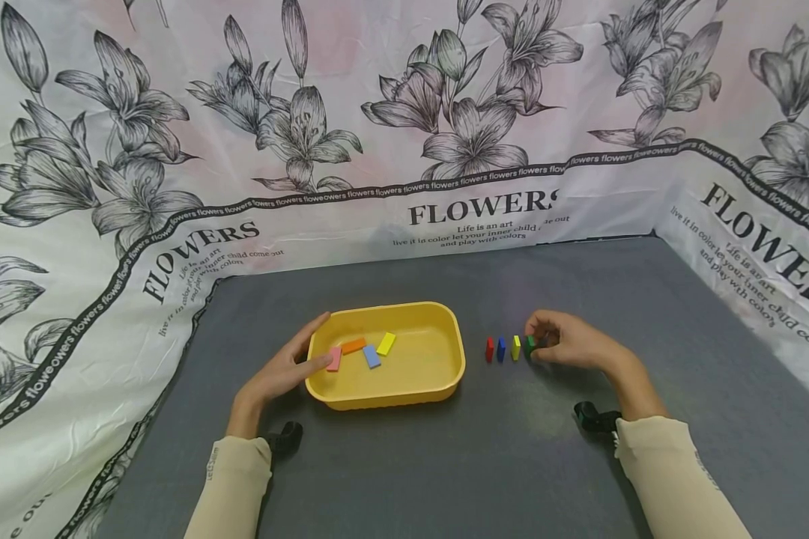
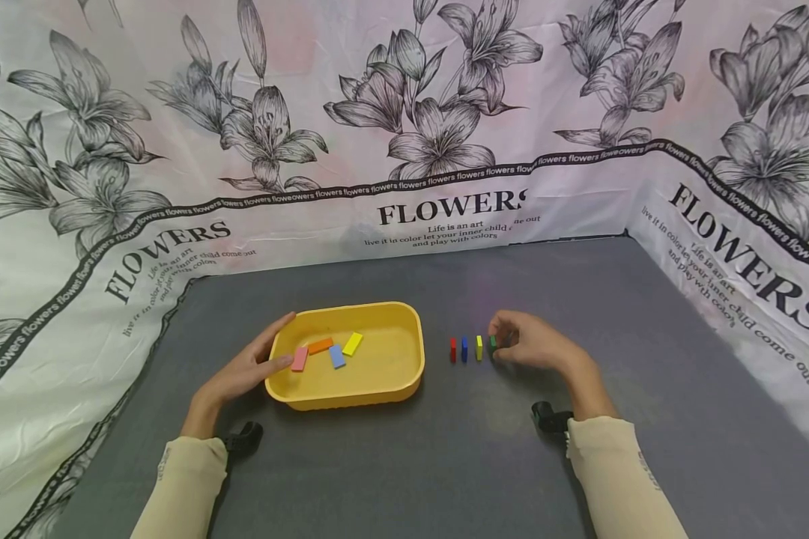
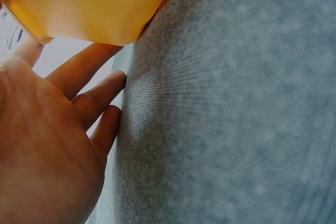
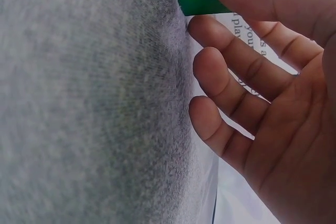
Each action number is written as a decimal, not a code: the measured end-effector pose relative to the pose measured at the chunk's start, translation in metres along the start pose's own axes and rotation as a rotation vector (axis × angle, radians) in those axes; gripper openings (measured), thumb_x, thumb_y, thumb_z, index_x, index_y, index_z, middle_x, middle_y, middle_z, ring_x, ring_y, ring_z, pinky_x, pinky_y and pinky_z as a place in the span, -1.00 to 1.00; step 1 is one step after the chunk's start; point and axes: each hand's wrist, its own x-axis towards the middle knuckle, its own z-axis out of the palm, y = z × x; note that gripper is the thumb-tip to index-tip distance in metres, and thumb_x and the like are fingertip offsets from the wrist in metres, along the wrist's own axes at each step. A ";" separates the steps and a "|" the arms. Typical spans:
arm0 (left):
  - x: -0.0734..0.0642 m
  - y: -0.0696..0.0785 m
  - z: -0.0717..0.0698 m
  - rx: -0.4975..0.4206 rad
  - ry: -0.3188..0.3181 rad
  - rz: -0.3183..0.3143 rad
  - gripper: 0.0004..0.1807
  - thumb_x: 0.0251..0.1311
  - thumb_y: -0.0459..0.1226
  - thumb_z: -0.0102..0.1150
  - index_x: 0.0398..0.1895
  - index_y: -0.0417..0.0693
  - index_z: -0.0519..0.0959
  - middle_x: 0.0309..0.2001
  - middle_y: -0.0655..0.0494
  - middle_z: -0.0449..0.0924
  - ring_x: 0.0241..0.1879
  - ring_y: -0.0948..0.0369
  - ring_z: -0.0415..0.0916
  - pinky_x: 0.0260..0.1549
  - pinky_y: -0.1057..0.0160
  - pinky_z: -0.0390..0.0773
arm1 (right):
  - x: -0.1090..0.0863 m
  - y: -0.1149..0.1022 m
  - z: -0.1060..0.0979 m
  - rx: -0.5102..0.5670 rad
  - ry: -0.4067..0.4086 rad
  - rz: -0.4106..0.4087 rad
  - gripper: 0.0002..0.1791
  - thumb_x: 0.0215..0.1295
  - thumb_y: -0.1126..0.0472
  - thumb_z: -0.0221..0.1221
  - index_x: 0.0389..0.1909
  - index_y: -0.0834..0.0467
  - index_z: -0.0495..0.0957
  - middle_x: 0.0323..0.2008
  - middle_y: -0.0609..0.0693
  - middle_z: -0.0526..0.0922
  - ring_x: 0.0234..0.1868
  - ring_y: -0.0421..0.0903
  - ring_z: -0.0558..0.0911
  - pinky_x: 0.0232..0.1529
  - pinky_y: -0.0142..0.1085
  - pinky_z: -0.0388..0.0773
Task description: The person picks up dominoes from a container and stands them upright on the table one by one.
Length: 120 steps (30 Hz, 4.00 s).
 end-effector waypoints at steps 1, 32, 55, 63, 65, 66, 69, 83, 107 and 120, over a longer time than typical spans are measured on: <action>0.000 0.000 0.000 0.003 0.001 0.001 -0.16 0.38 0.02 0.20 0.61 0.55 -0.02 0.66 0.08 -0.07 0.55 -0.12 0.08 0.49 -0.35 0.06 | 0.000 0.000 0.000 -0.001 0.001 0.000 -0.72 0.22 0.40 0.34 -0.12 0.18 0.47 -0.27 0.07 0.58 -0.45 -0.14 0.53 -0.41 -0.29 0.54; 0.000 0.001 -0.002 0.004 0.000 -0.005 -0.16 0.40 -0.01 0.19 0.61 0.53 -0.03 0.65 0.06 -0.06 0.54 -0.12 0.10 0.49 -0.34 0.09 | 0.004 -0.011 -0.001 0.012 0.148 -0.057 -0.47 0.29 0.09 0.39 0.23 0.13 0.52 0.16 0.17 0.63 0.04 0.10 0.59 0.07 0.04 0.56; 0.002 -0.003 -0.003 0.023 0.012 -0.004 -0.16 0.36 0.03 0.21 0.60 0.57 0.00 0.64 0.07 -0.02 0.52 -0.11 0.13 0.48 -0.34 0.11 | 0.046 -0.070 0.040 -0.112 0.422 -0.356 -0.72 0.29 0.31 0.36 0.02 0.10 0.70 -0.05 0.05 0.75 -0.20 -0.10 0.59 -0.16 -0.10 0.59; 0.001 -0.003 -0.002 0.018 0.011 0.005 -0.15 0.34 0.08 0.21 0.60 0.55 0.00 0.65 0.10 -0.04 0.55 -0.10 0.08 0.49 -0.35 0.06 | 0.072 -0.095 0.073 -0.216 0.322 -0.419 -0.75 0.28 0.28 0.37 -0.03 0.11 0.72 -0.14 0.05 0.74 -0.22 0.01 0.55 -0.19 -0.12 0.55; 0.000 -0.003 -0.002 0.019 0.010 0.014 -0.15 0.34 0.09 0.21 0.60 0.55 0.00 0.65 0.11 -0.04 0.56 -0.09 0.06 0.50 -0.35 0.05 | 0.079 -0.098 0.080 -0.256 0.300 -0.425 -0.76 0.27 0.27 0.37 -0.04 0.11 0.73 -0.15 0.02 0.74 -0.22 -0.01 0.54 -0.19 -0.16 0.52; 0.000 -0.003 -0.002 0.020 0.008 0.019 -0.15 0.34 0.09 0.20 0.60 0.54 0.00 0.65 0.10 -0.04 0.56 -0.10 0.06 0.49 -0.35 0.05 | 0.083 -0.100 0.084 -0.279 0.291 -0.432 -0.76 0.26 0.27 0.38 -0.05 0.11 0.74 -0.16 0.01 0.73 -0.22 -0.01 0.54 -0.19 -0.17 0.50; 0.000 -0.002 -0.002 0.015 0.004 0.027 -0.15 0.35 0.09 0.20 0.61 0.54 0.00 0.65 0.09 -0.03 0.55 -0.10 0.09 0.49 -0.35 0.08 | 0.094 -0.106 0.092 -0.357 0.273 -0.465 -0.78 0.23 0.27 0.40 -0.09 0.09 0.75 -0.13 -0.04 0.75 -0.18 -0.03 0.56 -0.13 -0.16 0.53; -0.001 -0.004 -0.002 0.000 -0.007 0.039 -0.18 0.40 0.03 0.18 0.61 0.52 -0.01 0.65 0.10 -0.03 0.54 -0.09 0.12 0.49 -0.31 0.12 | 0.129 -0.133 0.116 -0.536 0.087 -0.465 -0.79 0.22 0.28 0.40 -0.12 0.05 0.77 -0.11 -0.07 0.78 -0.11 -0.03 0.59 -0.07 -0.17 0.52; 0.001 -0.003 -0.001 0.014 0.004 0.001 -0.18 0.38 0.04 0.20 0.60 0.58 0.00 0.65 0.13 -0.04 0.56 -0.09 0.10 0.50 -0.31 0.11 | 0.146 -0.139 0.138 -0.649 -0.026 -0.316 -0.73 0.29 0.31 0.31 -0.08 -0.07 0.78 -0.03 -0.12 0.73 0.11 -0.03 0.56 0.37 -0.08 0.43; 0.000 -0.005 -0.001 0.020 0.003 -0.008 -0.17 0.37 0.06 0.20 0.60 0.59 0.00 0.65 0.13 -0.05 0.56 -0.09 0.09 0.50 -0.32 0.09 | 0.146 -0.142 0.142 -0.714 -0.054 -0.258 -0.77 0.31 0.23 0.32 -0.07 -0.09 0.74 -0.01 -0.12 0.71 0.04 -0.05 0.54 0.19 -0.13 0.52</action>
